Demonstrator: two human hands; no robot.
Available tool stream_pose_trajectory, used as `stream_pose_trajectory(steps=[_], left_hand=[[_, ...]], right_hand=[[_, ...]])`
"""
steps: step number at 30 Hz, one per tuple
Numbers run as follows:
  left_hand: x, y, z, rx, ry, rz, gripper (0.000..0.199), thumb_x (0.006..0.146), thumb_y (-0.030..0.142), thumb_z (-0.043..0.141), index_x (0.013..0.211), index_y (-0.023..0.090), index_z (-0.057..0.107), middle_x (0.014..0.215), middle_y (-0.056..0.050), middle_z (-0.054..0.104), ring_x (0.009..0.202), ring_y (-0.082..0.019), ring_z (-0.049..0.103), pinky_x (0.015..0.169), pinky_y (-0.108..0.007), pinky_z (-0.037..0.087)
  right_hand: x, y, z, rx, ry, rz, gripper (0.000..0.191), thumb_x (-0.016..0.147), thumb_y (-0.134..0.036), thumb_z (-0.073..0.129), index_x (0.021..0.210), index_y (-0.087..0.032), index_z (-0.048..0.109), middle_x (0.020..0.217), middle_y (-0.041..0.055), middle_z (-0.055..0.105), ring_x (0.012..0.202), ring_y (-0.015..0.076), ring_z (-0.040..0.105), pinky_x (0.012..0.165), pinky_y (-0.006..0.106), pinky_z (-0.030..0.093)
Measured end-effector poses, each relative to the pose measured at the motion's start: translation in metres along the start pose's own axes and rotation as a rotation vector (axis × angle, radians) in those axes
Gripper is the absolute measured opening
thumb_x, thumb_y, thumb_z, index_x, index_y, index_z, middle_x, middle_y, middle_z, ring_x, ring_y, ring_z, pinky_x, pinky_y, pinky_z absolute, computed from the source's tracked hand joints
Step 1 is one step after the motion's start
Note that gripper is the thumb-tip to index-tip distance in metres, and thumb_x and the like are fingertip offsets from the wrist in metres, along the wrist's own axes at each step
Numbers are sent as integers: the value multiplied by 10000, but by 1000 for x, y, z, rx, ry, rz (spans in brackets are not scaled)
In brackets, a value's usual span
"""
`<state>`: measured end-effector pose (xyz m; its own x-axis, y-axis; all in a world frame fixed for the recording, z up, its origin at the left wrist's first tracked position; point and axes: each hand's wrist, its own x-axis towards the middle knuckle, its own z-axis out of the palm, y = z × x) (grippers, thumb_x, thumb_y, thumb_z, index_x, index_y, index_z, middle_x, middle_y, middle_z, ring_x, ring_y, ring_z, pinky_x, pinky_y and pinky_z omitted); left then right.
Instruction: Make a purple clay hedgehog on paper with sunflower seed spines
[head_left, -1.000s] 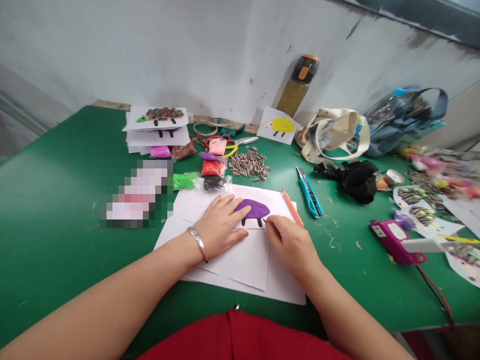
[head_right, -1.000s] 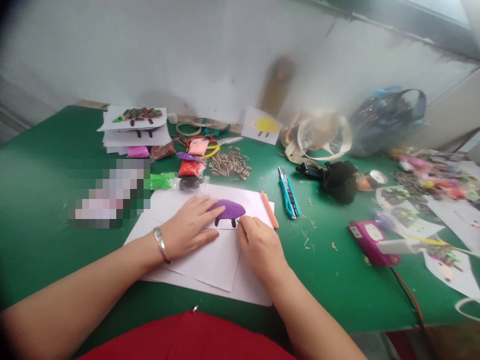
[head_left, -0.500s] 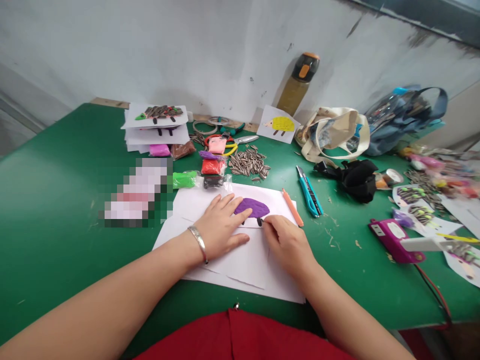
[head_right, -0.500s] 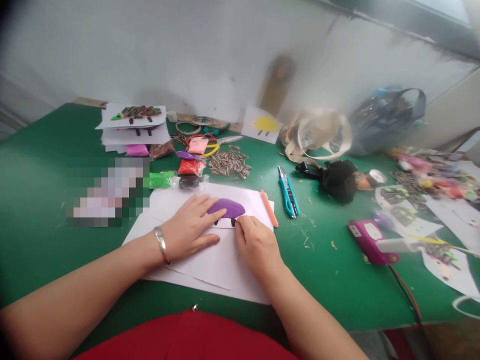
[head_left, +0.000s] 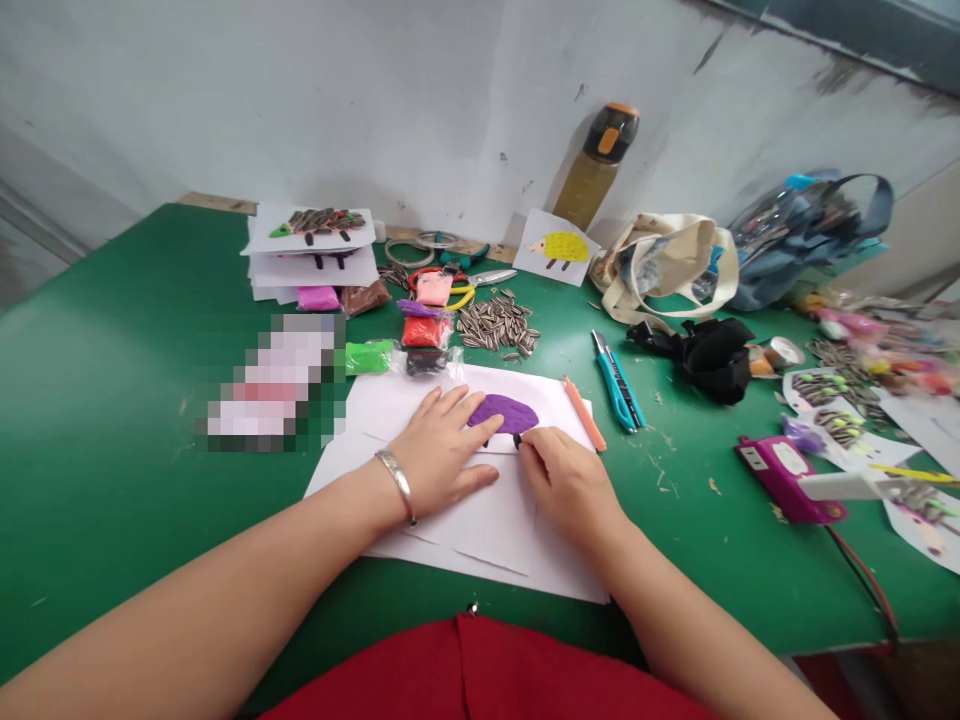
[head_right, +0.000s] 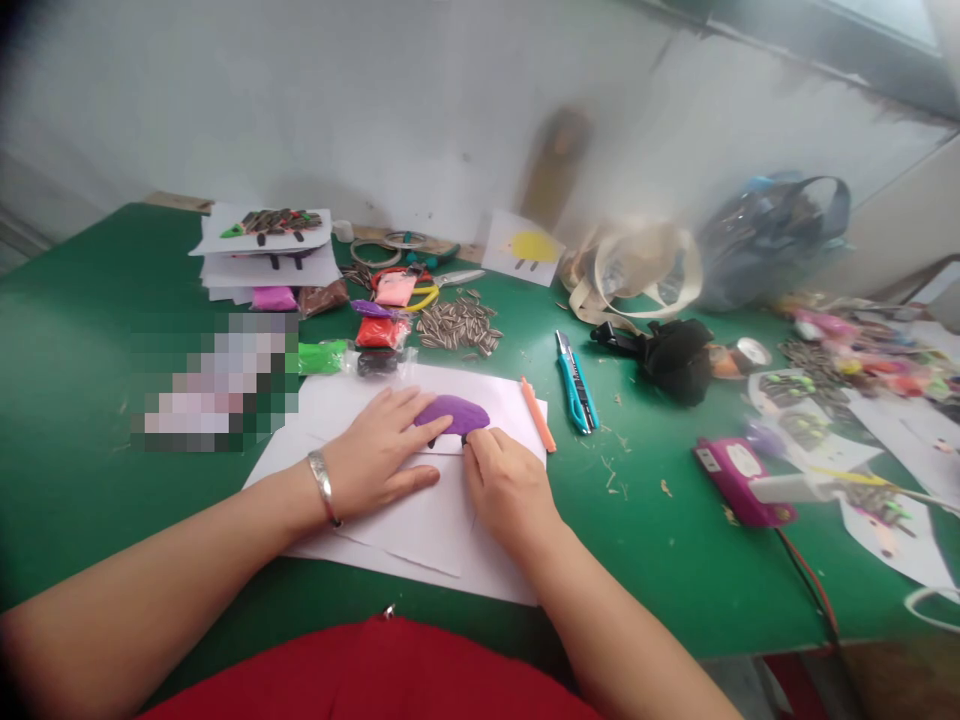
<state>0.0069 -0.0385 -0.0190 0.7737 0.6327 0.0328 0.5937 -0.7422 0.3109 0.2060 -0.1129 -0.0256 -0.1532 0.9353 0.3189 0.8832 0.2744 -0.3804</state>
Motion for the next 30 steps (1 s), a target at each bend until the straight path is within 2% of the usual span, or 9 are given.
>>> stream_pose_trajectory(steps=[7,16,19,22,25,30], left_hand=[[-1,-2,2,-25,34,16,588,881,506,588,1388,215,522,1490,-174,411,1384,-396,329,1128,-615,210],[1,-3,-2,-7,-5,7,638,892,531,557,1415,173,483,1480,-178,427,1380,-391,335,1133,-596,230],[3,-5,-3,-19,4,17,534,949,463,474,1385,158,511,1444,-174,474,1358,-373,371,1125,-585,263],[4,-6,-3,-17,9,15,437,978,316,390,1358,155,532,1432,-157,492,1349,-347,389,1122,-571,282],[4,-7,-2,-20,13,14,425,945,215,410,1347,163,538,1425,-147,498,1345,-336,396,1120,-565,290],[3,-6,-1,-20,31,21,423,932,195,433,1339,156,544,1427,-154,493,1340,-341,398,1113,-569,300]], right_hand=[[1,8,-1,64,51,46,182,981,-228,434,987,-208,615,855,44,667,782,175,634,684,289,470],[3,7,-4,37,13,15,208,974,-209,438,972,-215,646,843,49,660,771,180,631,685,302,480],[3,4,-5,84,50,10,197,981,-212,431,983,-217,628,852,46,674,776,175,638,705,298,480],[3,-3,-6,134,30,-24,187,981,-206,427,966,-209,613,851,48,681,771,174,640,707,292,476],[5,-10,-6,131,-1,-35,177,965,-193,437,963,-203,614,830,45,677,746,175,636,693,289,469],[12,-19,-1,117,-25,-21,184,947,-180,445,949,-198,628,836,43,693,764,185,645,694,287,461]])
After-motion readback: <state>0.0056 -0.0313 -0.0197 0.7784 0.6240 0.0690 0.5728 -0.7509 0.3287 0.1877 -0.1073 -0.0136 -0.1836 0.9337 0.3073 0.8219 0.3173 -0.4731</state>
